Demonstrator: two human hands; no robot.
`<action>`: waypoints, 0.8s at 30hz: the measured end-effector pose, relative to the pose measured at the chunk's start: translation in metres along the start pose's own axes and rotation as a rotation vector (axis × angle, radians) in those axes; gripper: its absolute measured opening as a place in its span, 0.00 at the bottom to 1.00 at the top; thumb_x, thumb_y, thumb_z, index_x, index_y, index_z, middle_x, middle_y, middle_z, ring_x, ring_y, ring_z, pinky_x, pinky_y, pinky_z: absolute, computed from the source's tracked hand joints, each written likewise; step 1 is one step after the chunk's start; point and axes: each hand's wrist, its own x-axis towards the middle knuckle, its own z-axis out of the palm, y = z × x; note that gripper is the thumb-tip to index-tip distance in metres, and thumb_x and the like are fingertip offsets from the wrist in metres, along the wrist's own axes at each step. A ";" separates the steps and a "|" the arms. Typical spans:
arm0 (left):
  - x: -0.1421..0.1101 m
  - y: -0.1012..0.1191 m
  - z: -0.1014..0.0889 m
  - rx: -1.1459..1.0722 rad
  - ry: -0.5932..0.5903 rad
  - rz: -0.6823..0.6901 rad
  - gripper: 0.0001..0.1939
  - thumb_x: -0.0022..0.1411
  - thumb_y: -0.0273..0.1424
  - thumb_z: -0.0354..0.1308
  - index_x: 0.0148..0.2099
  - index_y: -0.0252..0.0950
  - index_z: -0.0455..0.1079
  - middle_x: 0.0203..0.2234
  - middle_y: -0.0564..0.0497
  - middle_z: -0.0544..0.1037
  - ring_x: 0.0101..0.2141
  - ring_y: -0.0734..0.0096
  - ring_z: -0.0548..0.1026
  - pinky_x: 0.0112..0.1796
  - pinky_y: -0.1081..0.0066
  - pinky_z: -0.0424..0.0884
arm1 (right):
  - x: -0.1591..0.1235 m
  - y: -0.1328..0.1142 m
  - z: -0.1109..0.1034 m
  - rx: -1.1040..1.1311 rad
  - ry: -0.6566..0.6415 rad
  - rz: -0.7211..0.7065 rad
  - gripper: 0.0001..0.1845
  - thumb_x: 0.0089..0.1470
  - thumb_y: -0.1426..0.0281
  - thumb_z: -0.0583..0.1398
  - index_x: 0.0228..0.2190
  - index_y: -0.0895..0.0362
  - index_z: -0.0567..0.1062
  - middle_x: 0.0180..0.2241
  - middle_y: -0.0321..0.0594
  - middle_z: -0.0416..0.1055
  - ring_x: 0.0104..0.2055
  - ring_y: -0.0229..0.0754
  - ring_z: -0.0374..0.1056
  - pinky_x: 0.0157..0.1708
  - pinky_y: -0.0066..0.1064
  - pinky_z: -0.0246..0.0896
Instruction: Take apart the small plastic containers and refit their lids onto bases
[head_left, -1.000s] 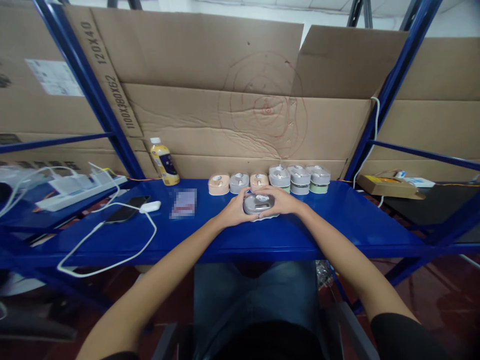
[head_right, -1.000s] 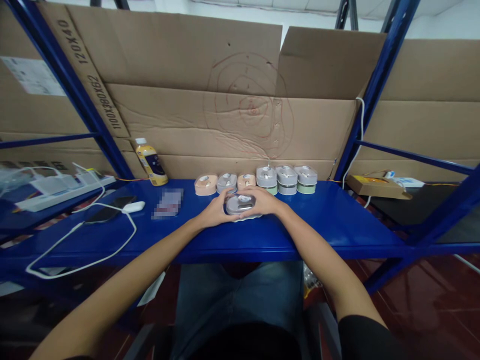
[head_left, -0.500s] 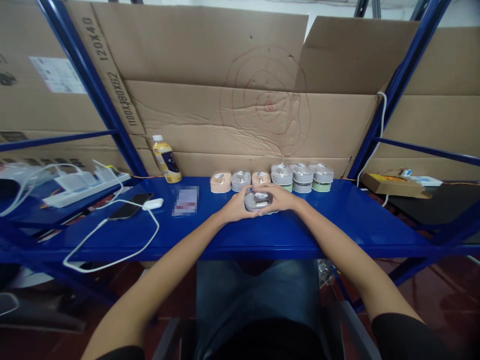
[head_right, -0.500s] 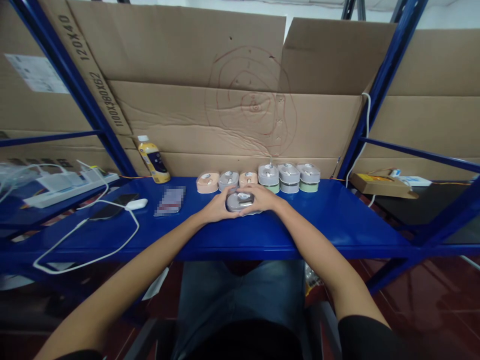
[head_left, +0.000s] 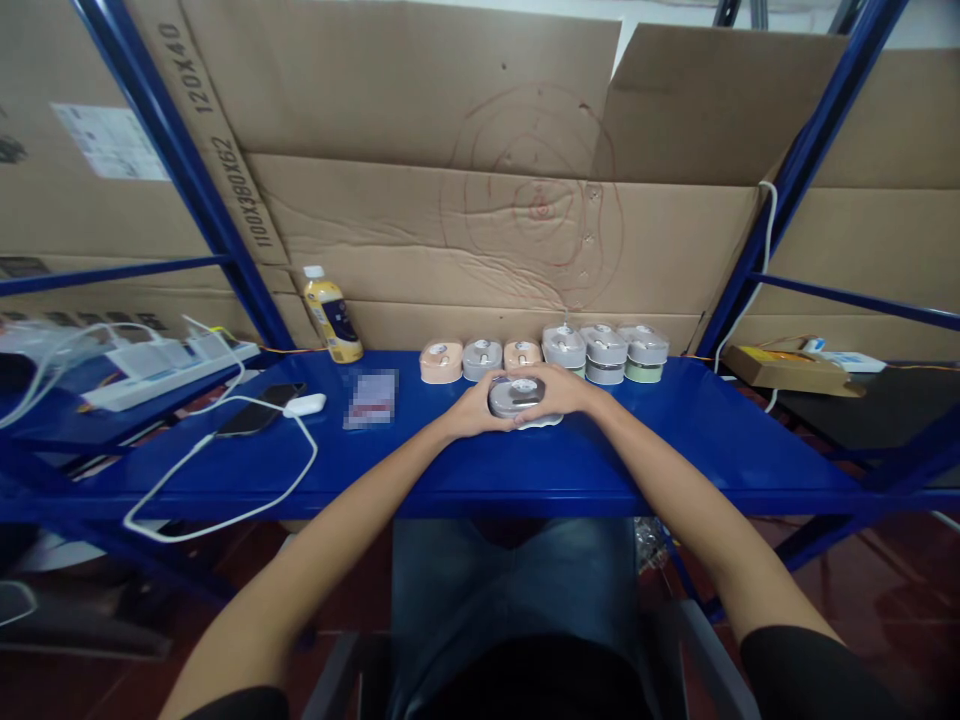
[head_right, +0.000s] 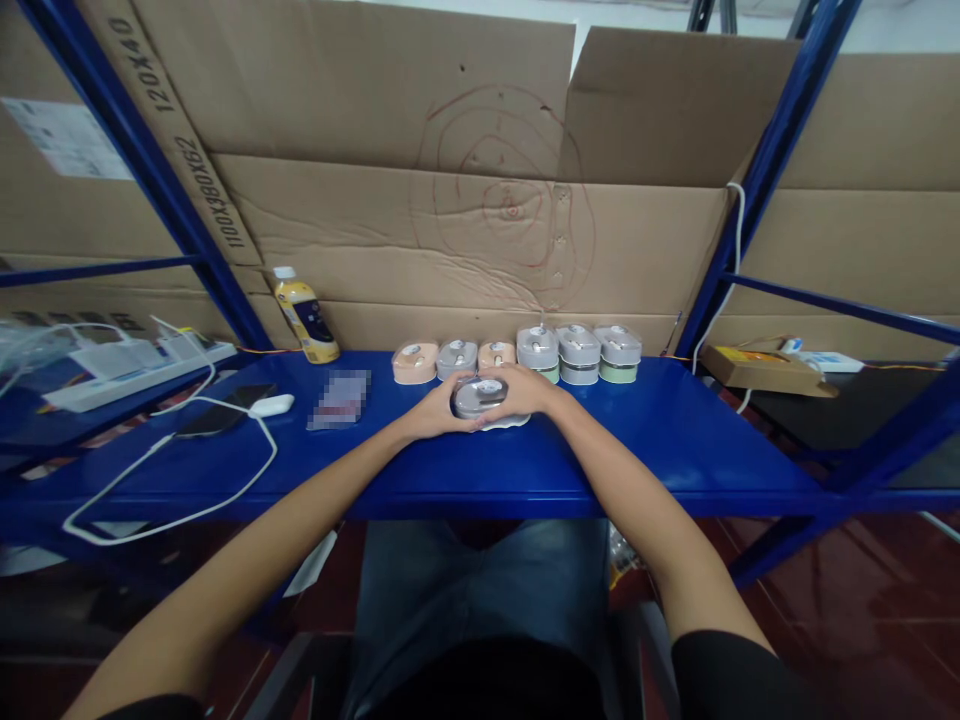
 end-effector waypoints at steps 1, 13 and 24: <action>0.000 0.001 0.000 0.000 -0.008 0.010 0.50 0.46 0.45 0.76 0.65 0.35 0.59 0.62 0.37 0.72 0.61 0.42 0.72 0.60 0.47 0.68 | 0.000 -0.001 -0.002 0.010 -0.009 -0.001 0.47 0.39 0.51 0.75 0.61 0.44 0.75 0.59 0.41 0.76 0.62 0.61 0.70 0.62 0.53 0.63; -0.001 0.011 0.001 0.093 -0.046 -0.011 0.52 0.47 0.47 0.76 0.68 0.37 0.58 0.63 0.36 0.71 0.62 0.41 0.72 0.61 0.44 0.67 | -0.001 -0.004 -0.012 0.053 -0.063 -0.020 0.43 0.40 0.53 0.75 0.59 0.45 0.77 0.58 0.37 0.77 0.60 0.59 0.73 0.62 0.50 0.66; -0.003 0.012 0.002 0.150 -0.066 -0.009 0.50 0.47 0.48 0.75 0.68 0.37 0.62 0.62 0.37 0.73 0.61 0.41 0.73 0.61 0.45 0.68 | -0.005 0.004 -0.006 0.133 -0.081 -0.045 0.41 0.42 0.52 0.75 0.58 0.43 0.77 0.56 0.35 0.78 0.58 0.56 0.74 0.62 0.50 0.66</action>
